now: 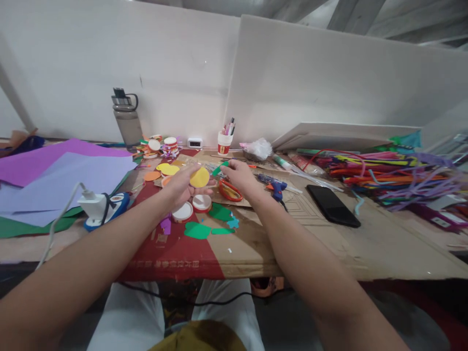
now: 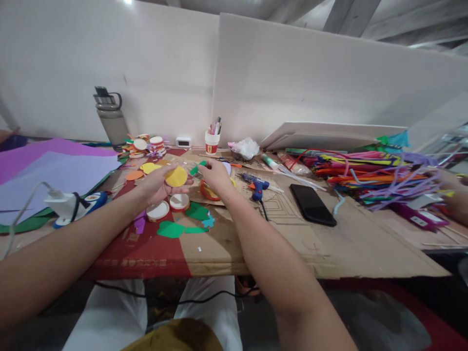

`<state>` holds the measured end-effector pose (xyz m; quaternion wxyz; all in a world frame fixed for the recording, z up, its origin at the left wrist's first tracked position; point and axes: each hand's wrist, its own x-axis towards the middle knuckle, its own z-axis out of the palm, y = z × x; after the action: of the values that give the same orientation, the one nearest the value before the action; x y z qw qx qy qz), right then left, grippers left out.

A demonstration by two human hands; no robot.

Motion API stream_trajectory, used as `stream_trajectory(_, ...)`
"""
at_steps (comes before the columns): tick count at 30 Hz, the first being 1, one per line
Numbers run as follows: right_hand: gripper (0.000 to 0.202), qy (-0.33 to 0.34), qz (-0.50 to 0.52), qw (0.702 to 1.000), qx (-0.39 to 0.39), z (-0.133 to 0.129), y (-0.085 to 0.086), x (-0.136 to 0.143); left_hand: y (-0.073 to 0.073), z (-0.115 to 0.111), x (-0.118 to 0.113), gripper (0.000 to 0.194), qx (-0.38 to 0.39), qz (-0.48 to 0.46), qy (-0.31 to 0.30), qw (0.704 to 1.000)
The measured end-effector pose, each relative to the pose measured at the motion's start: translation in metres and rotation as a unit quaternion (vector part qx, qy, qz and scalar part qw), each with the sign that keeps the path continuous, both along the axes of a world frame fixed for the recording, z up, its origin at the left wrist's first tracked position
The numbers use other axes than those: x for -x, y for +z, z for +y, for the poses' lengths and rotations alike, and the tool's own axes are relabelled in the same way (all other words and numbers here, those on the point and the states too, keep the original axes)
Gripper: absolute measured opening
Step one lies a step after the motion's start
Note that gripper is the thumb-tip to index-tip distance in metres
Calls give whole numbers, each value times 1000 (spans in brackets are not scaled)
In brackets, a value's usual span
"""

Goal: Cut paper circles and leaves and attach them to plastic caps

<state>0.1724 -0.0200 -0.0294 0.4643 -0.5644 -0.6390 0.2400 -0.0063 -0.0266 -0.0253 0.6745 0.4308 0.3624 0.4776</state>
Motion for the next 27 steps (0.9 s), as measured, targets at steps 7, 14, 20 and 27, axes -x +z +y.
stream_trajectory(7, 9, 5, -243, 968, 68, -1, -6, 2, -5, 6, 3, 12, -30, 29, 40, 998)
stream_trajectory(14, 18, -68, -158, 985, 10, 6, -4, -13, -9, 11, 7, 15, -38, 14, 34, 999)
stream_trajectory(20, 18, -115, -197, 973, 15, 4, 24, -32, -6, 10, 7, 11, -16, -12, 37, 999)
stream_trajectory(27, 34, -196, -443, 862, 148, -30, 21, -96, -1, 6, 9, 14, -8, -38, 56, 998)
